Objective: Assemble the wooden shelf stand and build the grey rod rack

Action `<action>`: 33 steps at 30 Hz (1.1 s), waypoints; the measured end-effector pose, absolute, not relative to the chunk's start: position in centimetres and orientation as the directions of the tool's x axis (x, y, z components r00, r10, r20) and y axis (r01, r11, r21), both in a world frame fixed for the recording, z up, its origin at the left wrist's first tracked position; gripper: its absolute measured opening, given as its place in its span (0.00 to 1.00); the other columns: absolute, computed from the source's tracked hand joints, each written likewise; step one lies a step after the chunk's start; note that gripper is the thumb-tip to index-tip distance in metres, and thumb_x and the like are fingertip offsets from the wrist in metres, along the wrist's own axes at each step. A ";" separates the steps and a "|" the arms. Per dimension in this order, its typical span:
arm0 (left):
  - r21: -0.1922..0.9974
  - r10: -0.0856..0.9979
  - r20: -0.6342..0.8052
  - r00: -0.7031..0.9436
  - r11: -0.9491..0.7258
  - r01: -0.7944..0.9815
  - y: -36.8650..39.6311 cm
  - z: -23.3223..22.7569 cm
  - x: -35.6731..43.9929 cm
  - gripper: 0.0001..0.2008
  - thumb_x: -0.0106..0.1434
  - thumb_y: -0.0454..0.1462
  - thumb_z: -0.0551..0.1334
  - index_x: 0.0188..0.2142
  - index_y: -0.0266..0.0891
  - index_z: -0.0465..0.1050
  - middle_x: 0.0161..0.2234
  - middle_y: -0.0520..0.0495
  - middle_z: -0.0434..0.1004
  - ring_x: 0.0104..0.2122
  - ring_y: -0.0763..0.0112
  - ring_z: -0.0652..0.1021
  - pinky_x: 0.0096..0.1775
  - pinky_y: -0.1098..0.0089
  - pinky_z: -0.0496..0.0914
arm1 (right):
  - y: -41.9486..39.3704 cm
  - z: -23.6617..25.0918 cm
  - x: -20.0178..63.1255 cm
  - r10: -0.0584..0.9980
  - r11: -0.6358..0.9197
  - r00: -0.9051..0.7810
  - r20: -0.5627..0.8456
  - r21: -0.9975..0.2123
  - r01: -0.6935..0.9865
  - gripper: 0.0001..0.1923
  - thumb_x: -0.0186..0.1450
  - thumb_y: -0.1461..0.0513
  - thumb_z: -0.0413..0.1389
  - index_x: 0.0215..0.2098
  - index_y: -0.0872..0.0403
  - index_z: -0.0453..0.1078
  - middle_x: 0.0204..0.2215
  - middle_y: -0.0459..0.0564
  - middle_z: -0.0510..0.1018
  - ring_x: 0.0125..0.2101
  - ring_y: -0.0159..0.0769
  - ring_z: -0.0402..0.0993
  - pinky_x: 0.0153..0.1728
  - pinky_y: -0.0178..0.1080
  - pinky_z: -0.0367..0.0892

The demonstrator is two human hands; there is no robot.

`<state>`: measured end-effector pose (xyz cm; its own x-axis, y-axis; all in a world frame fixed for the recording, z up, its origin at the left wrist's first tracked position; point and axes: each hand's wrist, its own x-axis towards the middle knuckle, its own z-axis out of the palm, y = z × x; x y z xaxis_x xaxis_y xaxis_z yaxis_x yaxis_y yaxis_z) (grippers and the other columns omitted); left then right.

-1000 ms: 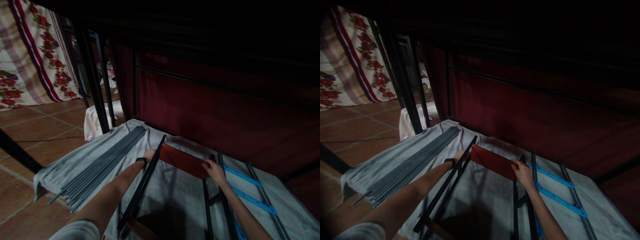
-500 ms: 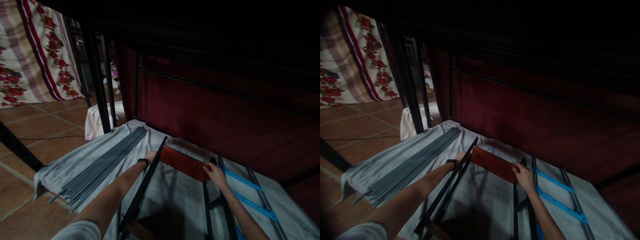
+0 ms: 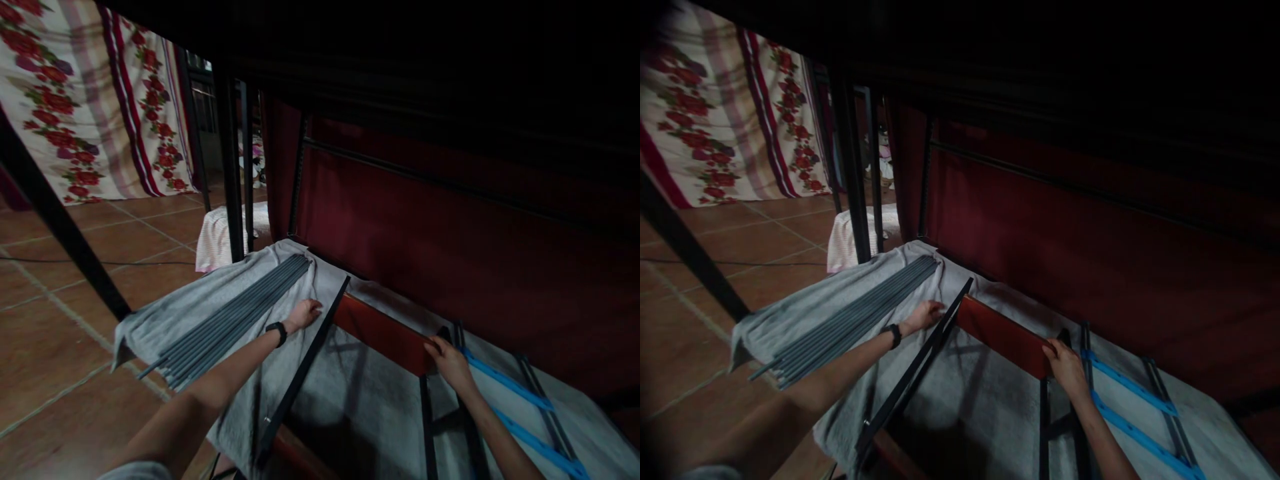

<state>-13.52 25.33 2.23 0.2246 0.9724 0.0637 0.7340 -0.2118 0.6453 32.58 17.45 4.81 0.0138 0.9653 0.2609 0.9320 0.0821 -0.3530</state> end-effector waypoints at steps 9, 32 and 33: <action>0.667 0.995 0.097 0.008 -0.071 0.742 20.3 0.6 -23.7 0.13 0.66 0.34 0.55 0.38 0.34 0.80 0.36 0.42 0.83 0.36 0.64 0.79 0.40 0.70 0.71 | 18.2 3.0 34.7 0.972 0.094 -0.016 0.236 -0.322 0.942 0.28 0.64 0.43 0.46 0.47 0.53 0.72 0.47 0.58 0.80 0.46 0.50 0.78 0.52 0.50 0.70; 0.929 0.992 0.051 -0.112 -0.006 0.369 22.8 0.8 -18.9 0.07 0.54 0.25 0.60 0.26 0.37 0.72 0.27 0.46 0.74 0.36 0.65 0.77 0.42 0.68 0.69 | 17.0 6.0 33.6 0.946 -0.194 0.266 0.185 -0.334 0.922 0.30 0.62 0.46 0.40 0.47 0.53 0.74 0.44 0.59 0.82 0.45 0.52 0.79 0.45 0.45 0.71; 0.957 0.990 0.040 -0.133 0.000 0.290 23.7 1.6 -18.4 0.06 0.55 0.26 0.61 0.26 0.37 0.72 0.27 0.46 0.75 0.34 0.66 0.77 0.40 0.69 0.69 | 17.0 6.0 33.6 0.945 -0.190 0.260 0.198 -0.315 0.930 0.29 0.62 0.47 0.40 0.45 0.53 0.75 0.43 0.59 0.82 0.44 0.51 0.79 0.44 0.44 0.71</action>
<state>-18.41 23.69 1.56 -0.1331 0.9903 0.0405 0.2897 -0.0002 0.9571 33.56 17.00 6.02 0.2599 0.9452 0.1978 0.9298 -0.1897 -0.3155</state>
